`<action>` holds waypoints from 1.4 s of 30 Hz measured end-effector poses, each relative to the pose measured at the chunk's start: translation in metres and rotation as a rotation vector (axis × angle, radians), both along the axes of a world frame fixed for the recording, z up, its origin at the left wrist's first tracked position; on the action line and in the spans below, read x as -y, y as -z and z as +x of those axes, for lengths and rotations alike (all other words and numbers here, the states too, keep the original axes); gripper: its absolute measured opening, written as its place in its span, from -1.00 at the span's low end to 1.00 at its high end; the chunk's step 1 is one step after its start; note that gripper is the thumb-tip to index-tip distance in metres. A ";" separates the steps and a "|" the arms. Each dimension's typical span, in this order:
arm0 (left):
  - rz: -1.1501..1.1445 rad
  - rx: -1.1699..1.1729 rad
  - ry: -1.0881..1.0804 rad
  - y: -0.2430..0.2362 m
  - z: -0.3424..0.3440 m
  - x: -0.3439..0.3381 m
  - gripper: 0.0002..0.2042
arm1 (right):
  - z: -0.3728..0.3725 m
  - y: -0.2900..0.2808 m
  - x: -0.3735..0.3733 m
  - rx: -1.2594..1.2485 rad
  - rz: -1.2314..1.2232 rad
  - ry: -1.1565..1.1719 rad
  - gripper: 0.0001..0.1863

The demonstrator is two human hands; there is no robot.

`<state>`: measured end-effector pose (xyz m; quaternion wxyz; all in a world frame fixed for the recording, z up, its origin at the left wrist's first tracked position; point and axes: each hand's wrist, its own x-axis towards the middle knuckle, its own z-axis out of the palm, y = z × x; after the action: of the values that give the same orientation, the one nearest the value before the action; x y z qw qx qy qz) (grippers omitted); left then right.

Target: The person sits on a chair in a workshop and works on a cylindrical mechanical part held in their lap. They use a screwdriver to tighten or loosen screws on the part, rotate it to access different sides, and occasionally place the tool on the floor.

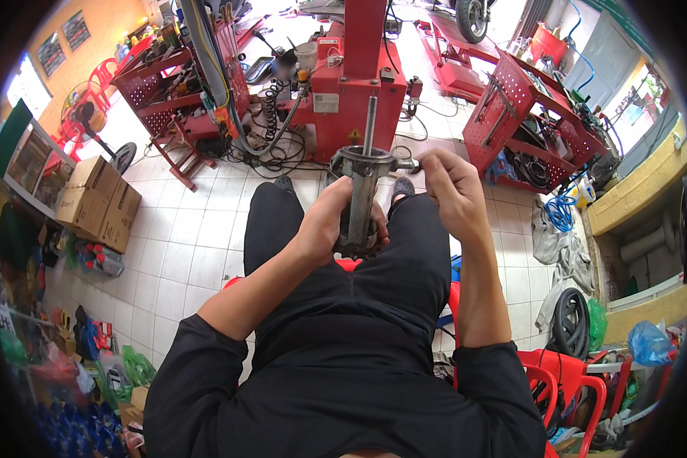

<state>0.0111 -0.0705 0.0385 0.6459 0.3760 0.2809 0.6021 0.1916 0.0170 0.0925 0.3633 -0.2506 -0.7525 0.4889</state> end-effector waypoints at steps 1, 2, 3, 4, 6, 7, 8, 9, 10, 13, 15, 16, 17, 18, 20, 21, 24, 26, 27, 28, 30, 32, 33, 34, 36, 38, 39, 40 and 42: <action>-0.011 0.003 -0.013 0.000 0.000 0.000 -0.71 | -0.001 -0.002 0.003 0.008 -0.007 0.013 -0.79; -0.022 -0.006 -0.020 -0.001 0.001 0.001 -0.71 | -0.003 -0.002 0.005 -0.025 0.048 0.009 -0.79; -0.033 -0.016 -0.026 -0.004 0.001 0.002 -0.71 | -0.005 -0.002 0.007 -0.059 0.102 0.005 -0.79; -0.043 -0.025 -0.032 -0.005 0.002 0.002 -0.71 | -0.006 -0.002 0.008 -0.092 0.156 0.001 -0.79; -0.043 0.023 -0.016 -0.003 0.001 0.001 -0.71 | -0.006 0.002 0.002 -0.079 0.091 -0.005 -0.80; -0.043 0.047 -0.008 -0.001 0.000 0.000 -0.72 | -0.005 0.004 -0.001 -0.072 0.059 -0.008 -0.80; -0.036 0.041 -0.004 0.000 0.000 0.000 -0.72 | -0.004 0.005 -0.002 -0.092 0.025 -0.019 -0.80; -0.028 0.034 0.000 0.001 -0.001 -0.001 -0.72 | -0.003 0.007 -0.002 -0.112 -0.010 -0.030 -0.80; -0.020 0.028 0.005 0.001 -0.001 -0.001 -0.72 | -0.003 0.007 -0.002 -0.132 -0.044 -0.041 -0.80; -0.016 -0.039 -0.019 -0.003 0.000 0.001 -0.73 | -0.003 0.000 0.004 -0.012 0.137 -0.001 -0.80; -0.011 -0.004 0.008 -0.001 -0.001 0.000 -0.73 | -0.004 0.005 -0.001 -0.042 0.093 -0.002 -0.80; -0.008 0.013 0.022 0.000 -0.001 -0.001 -0.73 | -0.004 0.006 -0.003 -0.058 0.071 -0.003 -0.80; -0.002 0.021 0.018 0.000 -0.001 -0.001 -0.70 | -0.003 0.006 -0.003 -0.075 0.036 -0.011 -0.79; 0.006 0.028 0.014 0.000 -0.001 -0.001 -0.68 | -0.003 0.007 -0.002 -0.093 0.001 -0.020 -0.79; 0.004 0.015 -0.004 -0.001 0.000 0.000 -0.68 | -0.003 0.004 0.001 -0.097 0.026 -0.021 -0.78; -0.006 -0.004 -0.018 -0.003 0.001 0.001 -0.70 | -0.005 -0.001 0.005 -0.084 0.086 -0.013 -0.79; -0.021 0.007 -0.012 -0.002 0.000 0.001 -0.72 | -0.005 0.000 0.002 -0.048 0.103 0.009 -0.80; -0.019 0.019 -0.001 -0.001 0.000 0.000 -0.72 | -0.004 0.004 0.000 -0.066 0.055 0.007 -0.82; -0.014 0.015 -0.001 -0.001 0.000 0.000 -0.72 | -0.004 0.006 0.000 -0.095 0.030 -0.002 -0.82; -0.010 0.011 0.000 -0.002 0.000 -0.001 -0.72 | -0.003 0.007 0.000 -0.124 0.005 -0.011 -0.82; -0.001 -0.017 -0.014 -0.003 0.001 0.001 -0.72 | -0.003 0.001 0.003 -0.077 0.086 -0.004 -0.82; 0.004 -0.023 -0.013 -0.004 0.001 0.001 -0.72 | -0.004 0.001 0.003 -0.065 0.101 -0.001 -0.82; 0.005 -0.015 -0.004 -0.003 0.000 0.001 -0.72 | -0.004 0.003 0.001 -0.077 0.076 0.000 -0.82; 0.007 -0.006 0.005 -0.002 0.000 0.000 -0.72 | -0.003 0.003 0.000 -0.085 0.057 -0.001 -0.82; 0.007 0.006 0.002 0.001 0.000 0.000 -0.72 | -0.003 0.004 0.000 -0.099 0.021 -0.004 -0.82; 0.004 0.005 -0.007 0.001 0.001 0.000 -0.72 | -0.003 0.002 0.003 -0.100 0.046 0.000 -0.81; 0.001 -0.002 -0.015 0.000 0.001 0.001 -0.73 | -0.004 -0.001 0.006 -0.095 0.085 0.005 -0.81; -0.002 -0.009 -0.024 -0.001 0.001 0.001 -0.73 | -0.006 -0.002 0.008 -0.091 0.125 0.011 -0.81; -0.012 0.005 -0.001 0.000 0.000 0.000 -0.73 | -0.001 0.002 -0.002 -0.053 0.063 -0.006 -0.82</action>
<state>0.0115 -0.0707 0.0388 0.6483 0.3706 0.2831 0.6018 0.1907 0.0186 0.0904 0.3894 -0.2239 -0.7584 0.4723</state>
